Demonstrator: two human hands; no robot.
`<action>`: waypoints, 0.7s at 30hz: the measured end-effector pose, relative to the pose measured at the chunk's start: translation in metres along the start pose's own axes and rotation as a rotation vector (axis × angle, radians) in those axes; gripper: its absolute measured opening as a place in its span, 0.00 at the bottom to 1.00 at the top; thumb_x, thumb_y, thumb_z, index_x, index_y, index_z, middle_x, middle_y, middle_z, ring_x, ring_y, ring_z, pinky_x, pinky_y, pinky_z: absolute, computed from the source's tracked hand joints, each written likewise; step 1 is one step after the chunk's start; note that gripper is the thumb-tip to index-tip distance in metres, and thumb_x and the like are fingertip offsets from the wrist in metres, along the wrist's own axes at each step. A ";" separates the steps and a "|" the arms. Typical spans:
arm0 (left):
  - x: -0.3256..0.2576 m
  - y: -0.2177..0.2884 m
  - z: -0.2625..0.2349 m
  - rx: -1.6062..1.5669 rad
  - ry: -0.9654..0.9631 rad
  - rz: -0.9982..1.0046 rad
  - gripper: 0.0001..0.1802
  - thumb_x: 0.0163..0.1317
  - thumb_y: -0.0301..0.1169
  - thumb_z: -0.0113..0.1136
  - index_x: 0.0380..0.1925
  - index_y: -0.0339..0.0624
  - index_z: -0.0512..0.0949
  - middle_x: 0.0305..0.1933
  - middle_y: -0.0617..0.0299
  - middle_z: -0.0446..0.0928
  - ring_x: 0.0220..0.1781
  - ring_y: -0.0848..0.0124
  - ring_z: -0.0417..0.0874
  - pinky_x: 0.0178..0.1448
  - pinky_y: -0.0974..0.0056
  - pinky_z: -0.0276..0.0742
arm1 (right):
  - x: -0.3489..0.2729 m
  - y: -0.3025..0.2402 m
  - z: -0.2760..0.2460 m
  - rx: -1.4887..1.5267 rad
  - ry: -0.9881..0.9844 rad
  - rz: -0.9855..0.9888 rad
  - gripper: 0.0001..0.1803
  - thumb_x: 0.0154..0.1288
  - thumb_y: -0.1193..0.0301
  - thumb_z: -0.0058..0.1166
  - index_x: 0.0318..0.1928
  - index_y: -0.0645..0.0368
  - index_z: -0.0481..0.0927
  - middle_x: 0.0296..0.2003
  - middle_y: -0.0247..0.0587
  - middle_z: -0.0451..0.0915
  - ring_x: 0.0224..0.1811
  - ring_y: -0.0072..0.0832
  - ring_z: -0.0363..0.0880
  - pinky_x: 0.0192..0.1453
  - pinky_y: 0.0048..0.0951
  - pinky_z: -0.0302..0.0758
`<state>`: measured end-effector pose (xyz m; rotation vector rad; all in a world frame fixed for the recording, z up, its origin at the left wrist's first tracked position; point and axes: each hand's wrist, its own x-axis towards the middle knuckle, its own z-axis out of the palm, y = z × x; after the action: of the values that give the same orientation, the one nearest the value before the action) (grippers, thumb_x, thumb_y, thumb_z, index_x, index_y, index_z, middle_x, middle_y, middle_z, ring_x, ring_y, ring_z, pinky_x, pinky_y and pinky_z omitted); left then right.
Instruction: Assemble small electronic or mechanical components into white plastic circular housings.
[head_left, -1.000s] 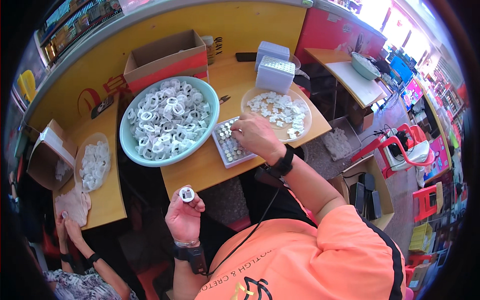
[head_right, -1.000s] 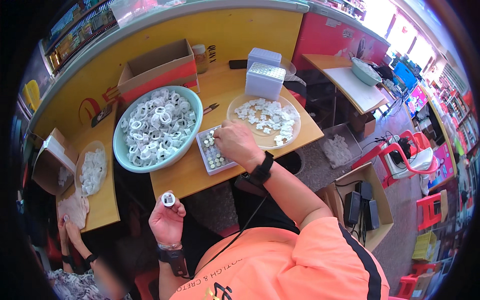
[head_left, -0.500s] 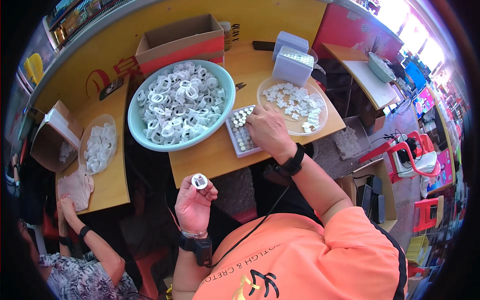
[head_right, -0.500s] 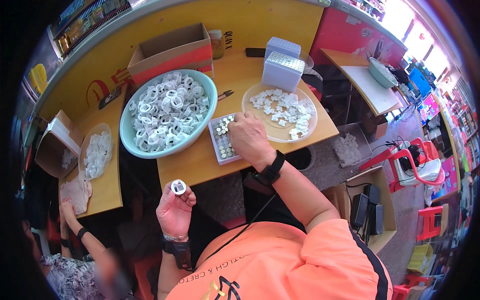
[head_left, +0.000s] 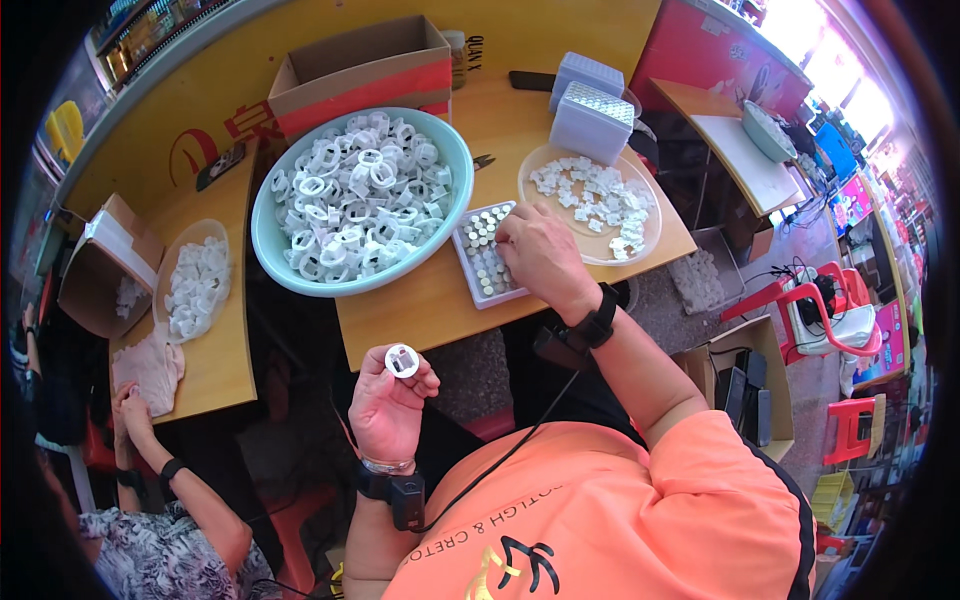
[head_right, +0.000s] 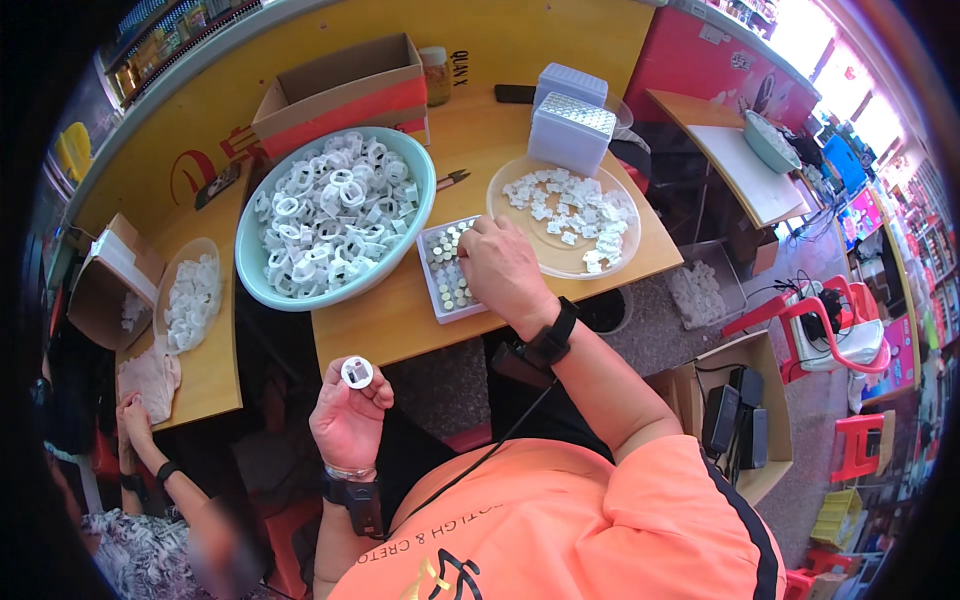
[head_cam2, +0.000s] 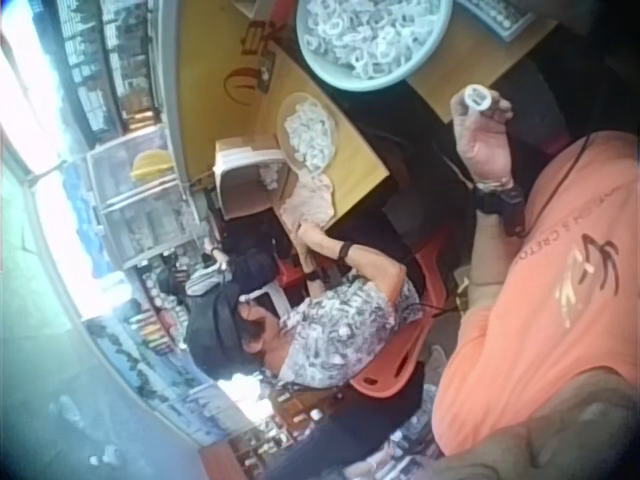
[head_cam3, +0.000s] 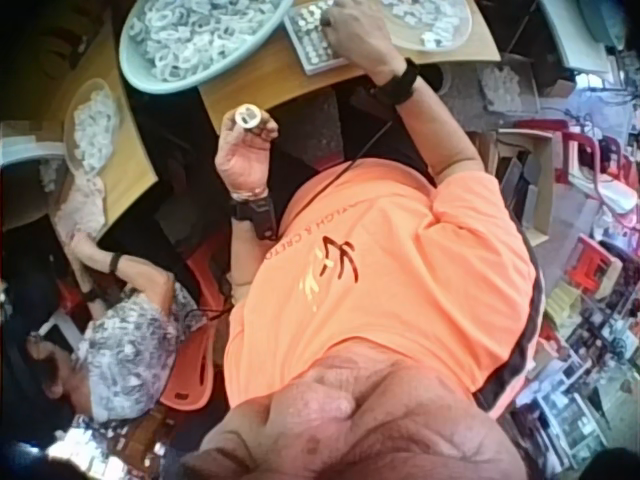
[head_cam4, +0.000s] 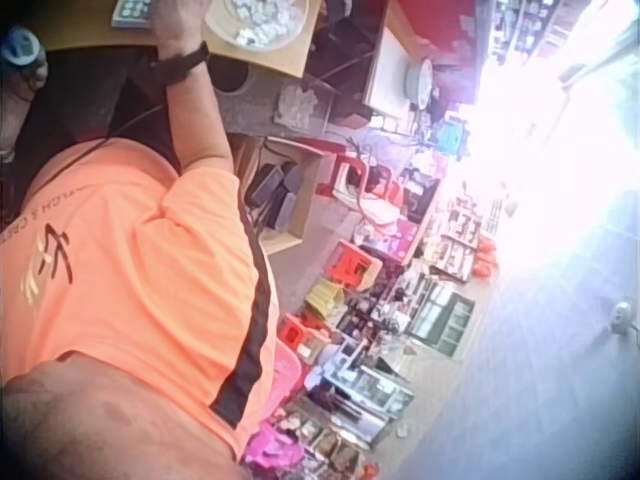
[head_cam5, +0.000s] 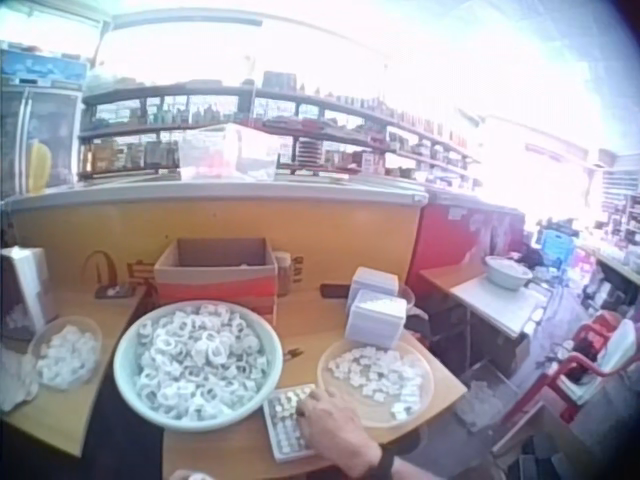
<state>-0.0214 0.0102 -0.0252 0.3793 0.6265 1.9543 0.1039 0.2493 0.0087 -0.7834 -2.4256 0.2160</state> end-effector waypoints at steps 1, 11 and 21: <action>0.000 0.000 0.000 -0.006 -0.003 -0.003 0.14 0.64 0.33 0.52 0.46 0.38 0.72 0.39 0.50 0.78 0.38 0.61 0.82 0.43 0.61 0.77 | 0.000 -0.001 -0.001 0.005 0.010 -0.007 0.04 0.53 0.73 0.57 0.28 0.58 0.83 0.34 0.42 0.78 0.42 0.40 0.74 0.49 0.37 0.72; 0.001 -0.001 -0.002 -0.012 0.007 -0.026 0.13 0.65 0.33 0.51 0.47 0.38 0.72 0.39 0.50 0.78 0.39 0.60 0.82 0.43 0.61 0.77 | 0.005 0.005 -0.001 0.023 -0.043 -0.044 0.05 0.55 0.73 0.55 0.32 0.57 0.83 0.31 0.43 0.80 0.41 0.40 0.76 0.48 0.39 0.73; 0.000 -0.005 0.002 -0.019 -0.013 -0.055 0.13 0.66 0.32 0.50 0.48 0.37 0.70 0.40 0.48 0.78 0.39 0.60 0.81 0.44 0.60 0.79 | -0.030 -0.061 -0.030 0.692 0.039 -0.092 0.07 0.49 0.81 0.62 0.31 0.60 0.79 0.28 0.40 0.79 0.34 0.38 0.78 0.40 0.34 0.74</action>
<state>-0.0164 0.0121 -0.0265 0.3592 0.6037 1.9024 0.1117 0.1814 0.0382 -0.3518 -2.1178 0.9286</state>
